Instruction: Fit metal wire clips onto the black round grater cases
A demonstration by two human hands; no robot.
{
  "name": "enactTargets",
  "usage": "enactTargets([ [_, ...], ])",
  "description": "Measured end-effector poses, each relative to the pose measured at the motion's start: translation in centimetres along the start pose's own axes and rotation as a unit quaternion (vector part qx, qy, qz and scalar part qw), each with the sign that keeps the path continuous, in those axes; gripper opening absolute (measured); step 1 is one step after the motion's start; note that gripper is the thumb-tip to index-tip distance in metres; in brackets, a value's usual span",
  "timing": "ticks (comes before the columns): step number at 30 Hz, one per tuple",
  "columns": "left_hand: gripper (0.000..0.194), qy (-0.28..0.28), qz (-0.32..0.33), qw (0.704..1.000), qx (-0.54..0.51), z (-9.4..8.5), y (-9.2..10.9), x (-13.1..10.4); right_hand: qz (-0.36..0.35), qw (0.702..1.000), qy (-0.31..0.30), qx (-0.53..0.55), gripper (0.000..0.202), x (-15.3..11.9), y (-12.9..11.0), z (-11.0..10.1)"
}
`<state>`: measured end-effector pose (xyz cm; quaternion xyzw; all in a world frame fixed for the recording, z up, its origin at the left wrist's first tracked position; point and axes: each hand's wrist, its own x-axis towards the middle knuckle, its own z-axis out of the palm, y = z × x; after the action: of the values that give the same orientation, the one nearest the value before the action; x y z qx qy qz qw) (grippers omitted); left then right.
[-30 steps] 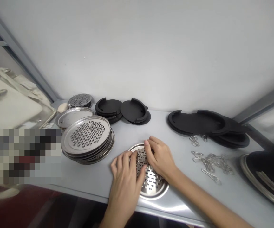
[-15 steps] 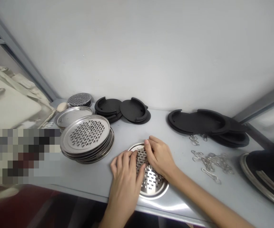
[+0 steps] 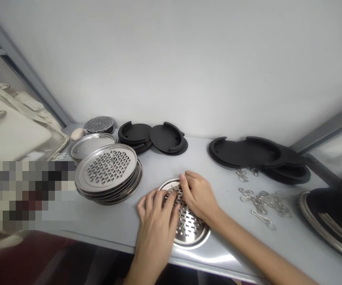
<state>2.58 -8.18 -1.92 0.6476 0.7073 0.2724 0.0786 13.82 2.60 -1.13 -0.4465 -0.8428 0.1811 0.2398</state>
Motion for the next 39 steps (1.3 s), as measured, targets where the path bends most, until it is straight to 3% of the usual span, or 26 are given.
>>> enactTargets([
  [17,0.033,0.021,0.006,1.0,-0.014,0.11,-0.19,-0.11,-0.026,1.0,0.007,0.009,0.046,-0.32,-0.05,-0.3],
  [39,0.028,0.034,0.005,0.999,0.001,0.26,-0.11,-0.18,-0.058,0.998,0.021,-0.009,0.053,-0.39,0.0,-0.44],
])
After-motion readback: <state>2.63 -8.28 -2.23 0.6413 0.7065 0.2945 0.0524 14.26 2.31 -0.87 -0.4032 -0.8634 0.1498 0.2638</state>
